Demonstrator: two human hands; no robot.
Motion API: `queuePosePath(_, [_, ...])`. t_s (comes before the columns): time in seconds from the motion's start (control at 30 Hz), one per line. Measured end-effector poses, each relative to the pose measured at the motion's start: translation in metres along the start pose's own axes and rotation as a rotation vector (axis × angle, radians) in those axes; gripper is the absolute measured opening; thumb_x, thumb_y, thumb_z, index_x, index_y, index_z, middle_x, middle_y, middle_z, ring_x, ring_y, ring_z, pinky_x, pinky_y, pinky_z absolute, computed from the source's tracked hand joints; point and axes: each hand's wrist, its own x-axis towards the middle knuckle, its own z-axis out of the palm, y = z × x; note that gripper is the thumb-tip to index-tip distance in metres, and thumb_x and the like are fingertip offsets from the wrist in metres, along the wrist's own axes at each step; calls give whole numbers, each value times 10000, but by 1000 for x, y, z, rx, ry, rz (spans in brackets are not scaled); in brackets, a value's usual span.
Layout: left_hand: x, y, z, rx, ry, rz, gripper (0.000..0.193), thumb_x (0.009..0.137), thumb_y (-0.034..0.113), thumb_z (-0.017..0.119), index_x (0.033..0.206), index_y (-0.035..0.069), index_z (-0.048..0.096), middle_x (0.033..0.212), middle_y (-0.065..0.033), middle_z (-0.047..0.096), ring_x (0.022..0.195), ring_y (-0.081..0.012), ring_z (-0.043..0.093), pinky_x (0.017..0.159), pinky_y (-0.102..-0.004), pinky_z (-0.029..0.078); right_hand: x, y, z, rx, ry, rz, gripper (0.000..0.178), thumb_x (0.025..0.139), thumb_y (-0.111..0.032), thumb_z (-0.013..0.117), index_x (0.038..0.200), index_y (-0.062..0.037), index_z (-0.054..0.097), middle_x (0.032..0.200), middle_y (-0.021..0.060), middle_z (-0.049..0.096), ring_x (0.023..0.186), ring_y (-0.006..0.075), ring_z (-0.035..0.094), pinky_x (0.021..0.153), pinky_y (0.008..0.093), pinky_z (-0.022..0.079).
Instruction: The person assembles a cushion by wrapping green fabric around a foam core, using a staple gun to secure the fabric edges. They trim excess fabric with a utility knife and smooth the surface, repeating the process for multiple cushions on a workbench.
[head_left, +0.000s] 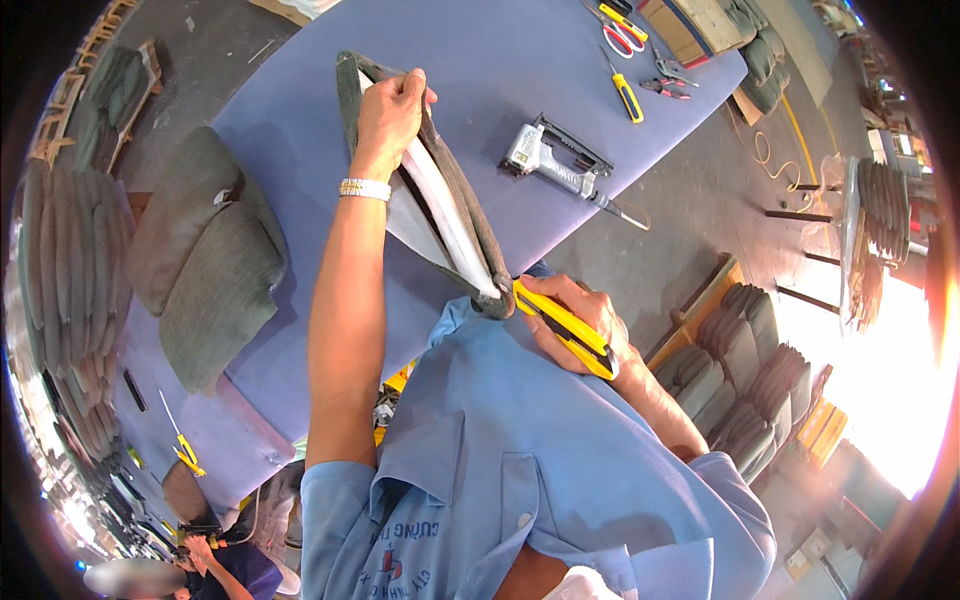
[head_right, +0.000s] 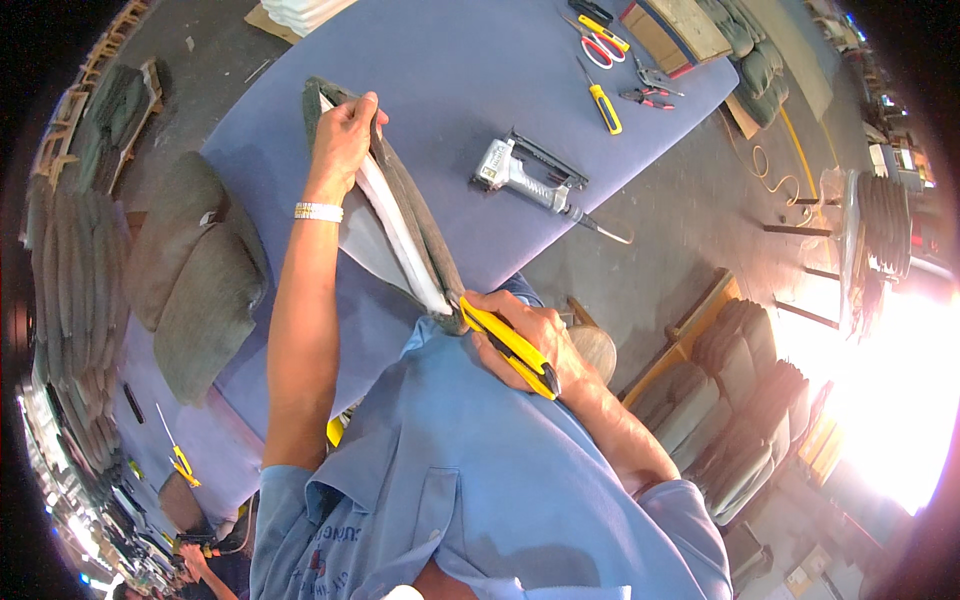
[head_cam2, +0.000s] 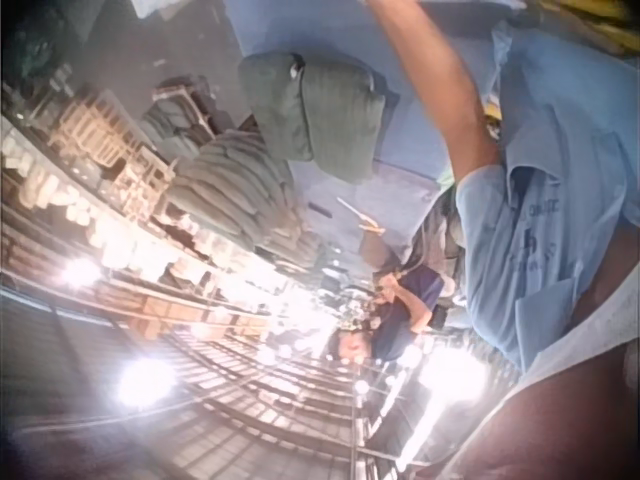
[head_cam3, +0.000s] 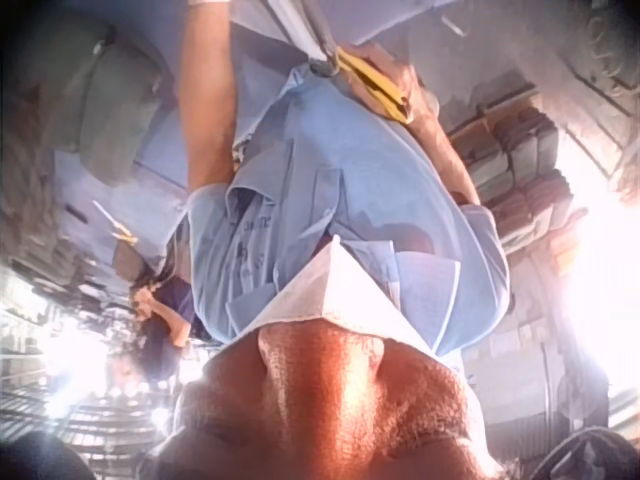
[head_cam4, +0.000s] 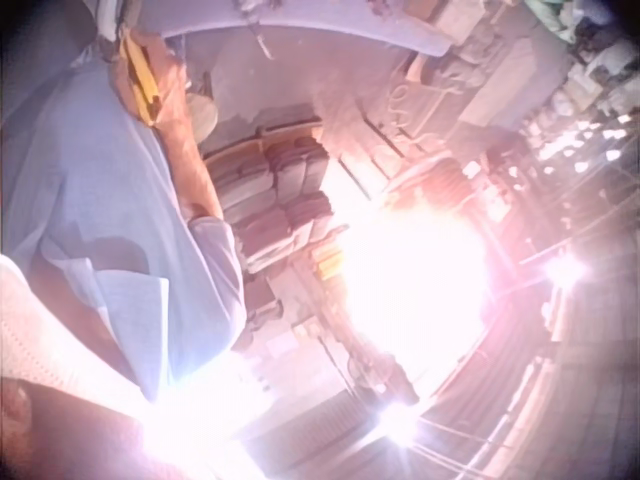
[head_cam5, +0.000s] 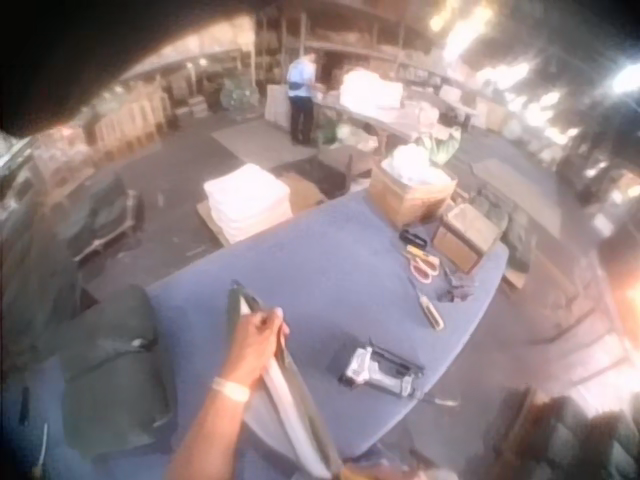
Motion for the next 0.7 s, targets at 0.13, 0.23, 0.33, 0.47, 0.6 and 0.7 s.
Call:
queuePosePath(0.13, [8,-1,-10,-184,78,-106,421,1022,376,664,806,18,710,712,14,593,636,-72,493,591,-272,404,-2,-1,-2,-35,-30,-67,415,902,-53,681,1300,-18,569,1051,110,766,874,288,767,809,365,616])
queuePosePath(0.23, [12,-5,-15,-184,89,-82,430,1020,389,662,811,17,712,710,21,582,638,-70,484,597,-267,395,3,-2,-3,8,-59,-59,373,915,-84,687,1274,-18,610,1055,116,762,895,286,766,817,364,612])
queuePosePath(0.33, [4,-6,-21,45,103,15,458,1025,422,645,793,31,705,662,29,554,592,-59,465,552,-269,365,9,-3,-3,-44,-55,-121,403,913,-108,713,1301,-32,638,1090,122,755,910,292,762,829,358,608])
queuePosePath(0.47, [-24,-23,-61,105,234,59,467,1033,457,625,811,59,726,628,27,599,557,-68,497,511,-263,373,18,12,-7,97,200,-130,391,907,-88,762,1276,-7,659,1123,150,756,949,221,753,844,329,587])
queuePosePath(0.6, [-72,-63,-67,-86,254,135,262,1039,251,631,1028,2,712,931,-70,756,803,-139,716,690,-288,576,35,29,-18,92,252,6,391,912,-55,730,1292,-11,650,1046,116,722,823,140,690,732,277,581])
queuePosePath(0.7, [-177,-10,-85,11,333,191,241,1010,232,680,956,0,715,888,-105,738,795,-141,711,622,-310,542,39,43,-22,107,91,-112,438,956,-83,678,1369,30,587,1064,152,707,846,174,708,709,280,586])
